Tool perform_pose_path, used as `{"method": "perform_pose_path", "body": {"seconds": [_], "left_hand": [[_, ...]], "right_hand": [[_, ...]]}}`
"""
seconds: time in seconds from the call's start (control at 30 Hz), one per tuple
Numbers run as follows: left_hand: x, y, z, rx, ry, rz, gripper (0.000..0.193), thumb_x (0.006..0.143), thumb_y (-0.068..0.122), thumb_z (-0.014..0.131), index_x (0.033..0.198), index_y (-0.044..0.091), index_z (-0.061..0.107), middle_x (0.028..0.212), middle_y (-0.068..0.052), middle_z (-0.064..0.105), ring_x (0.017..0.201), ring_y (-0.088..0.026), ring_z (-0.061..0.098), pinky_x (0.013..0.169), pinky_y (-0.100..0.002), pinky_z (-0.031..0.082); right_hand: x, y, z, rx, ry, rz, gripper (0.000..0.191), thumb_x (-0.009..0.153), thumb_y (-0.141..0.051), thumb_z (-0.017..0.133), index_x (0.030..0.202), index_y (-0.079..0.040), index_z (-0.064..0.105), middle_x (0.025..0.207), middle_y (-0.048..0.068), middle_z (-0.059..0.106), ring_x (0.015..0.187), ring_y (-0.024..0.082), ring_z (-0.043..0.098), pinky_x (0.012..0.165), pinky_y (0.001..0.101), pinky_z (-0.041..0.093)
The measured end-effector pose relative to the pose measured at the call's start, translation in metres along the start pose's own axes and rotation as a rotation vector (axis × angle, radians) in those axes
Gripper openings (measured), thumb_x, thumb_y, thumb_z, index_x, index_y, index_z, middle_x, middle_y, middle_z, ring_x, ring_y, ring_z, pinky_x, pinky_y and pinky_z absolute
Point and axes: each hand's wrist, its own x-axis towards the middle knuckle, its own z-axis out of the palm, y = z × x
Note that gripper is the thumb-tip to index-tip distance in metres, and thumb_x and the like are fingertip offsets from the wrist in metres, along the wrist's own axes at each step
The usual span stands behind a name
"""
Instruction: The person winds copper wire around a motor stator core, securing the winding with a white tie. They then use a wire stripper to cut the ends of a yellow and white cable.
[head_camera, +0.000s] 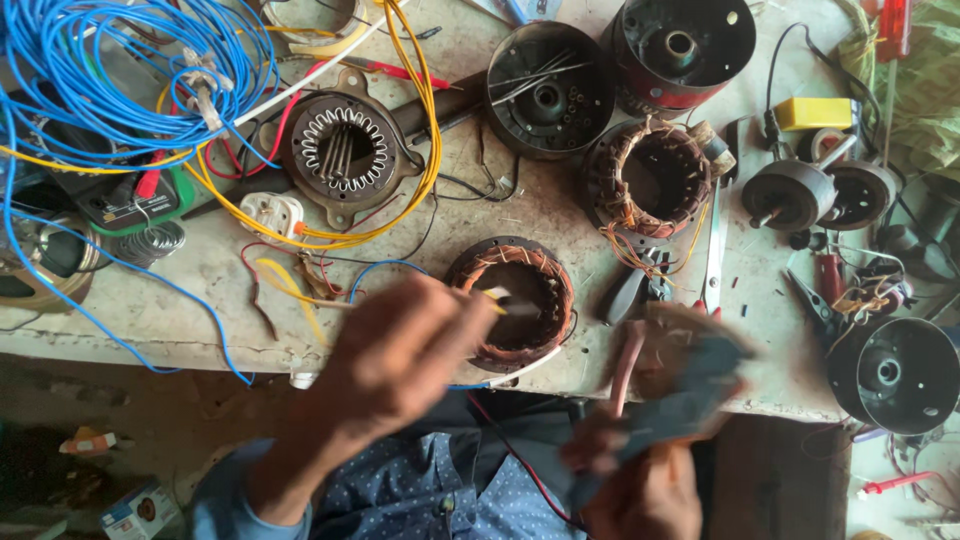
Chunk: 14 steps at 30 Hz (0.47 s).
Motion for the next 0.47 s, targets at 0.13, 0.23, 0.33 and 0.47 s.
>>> {"method": "perform_pose_path", "body": {"seconds": [0.13,0.23,0.33,0.47], "left_hand": [[-0.004,0.005,-0.003,-0.164,0.05,-0.365,0.021,0.093,0.002,0.075,0.113,0.003,0.069,0.089,-0.008,0.057,0.077,-0.022,0.063,0.067,-0.037,0.05],[0.002,0.008,0.006,-0.293,0.021,-0.425,0.016,0.094,0.008,0.076,0.109,0.008,0.07,0.089,-0.007,0.057,0.075,-0.022,0.062,0.065,-0.038,0.049],[0.006,0.01,0.007,-0.377,0.001,-0.428,0.012,0.096,0.01,0.073,0.107,0.008,0.068,0.092,-0.006,0.059,0.078,-0.022,0.064,0.067,-0.037,0.05],[0.007,0.009,0.003,-0.418,-0.05,-0.429,0.011,0.099,0.013,0.069,0.109,0.009,0.067,0.099,-0.007,0.063,0.088,-0.023,0.069,0.073,-0.036,0.053]], "right_hand": [[0.017,-0.025,-0.009,-0.028,0.24,-0.013,0.078,0.095,-0.034,0.072,0.16,-0.017,0.033,0.117,0.014,0.057,0.101,0.024,0.056,0.086,0.0454,0.046],[0.019,-0.014,-0.005,-0.099,0.162,0.021,0.078,0.093,-0.03,0.074,0.158,-0.014,0.034,0.131,0.01,0.058,0.106,0.022,0.057,0.083,0.0393,0.05],[0.012,-0.006,0.005,0.249,-0.033,0.228,0.068,0.104,-0.006,0.067,0.16,0.005,0.029,0.129,0.027,0.056,0.095,0.028,0.06,0.077,0.0414,0.053],[0.01,0.006,0.03,-0.414,0.229,0.388,0.086,0.076,-0.015,0.077,0.151,0.003,0.038,0.109,0.016,0.065,0.091,0.025,0.069,0.085,0.0478,0.062]]}}
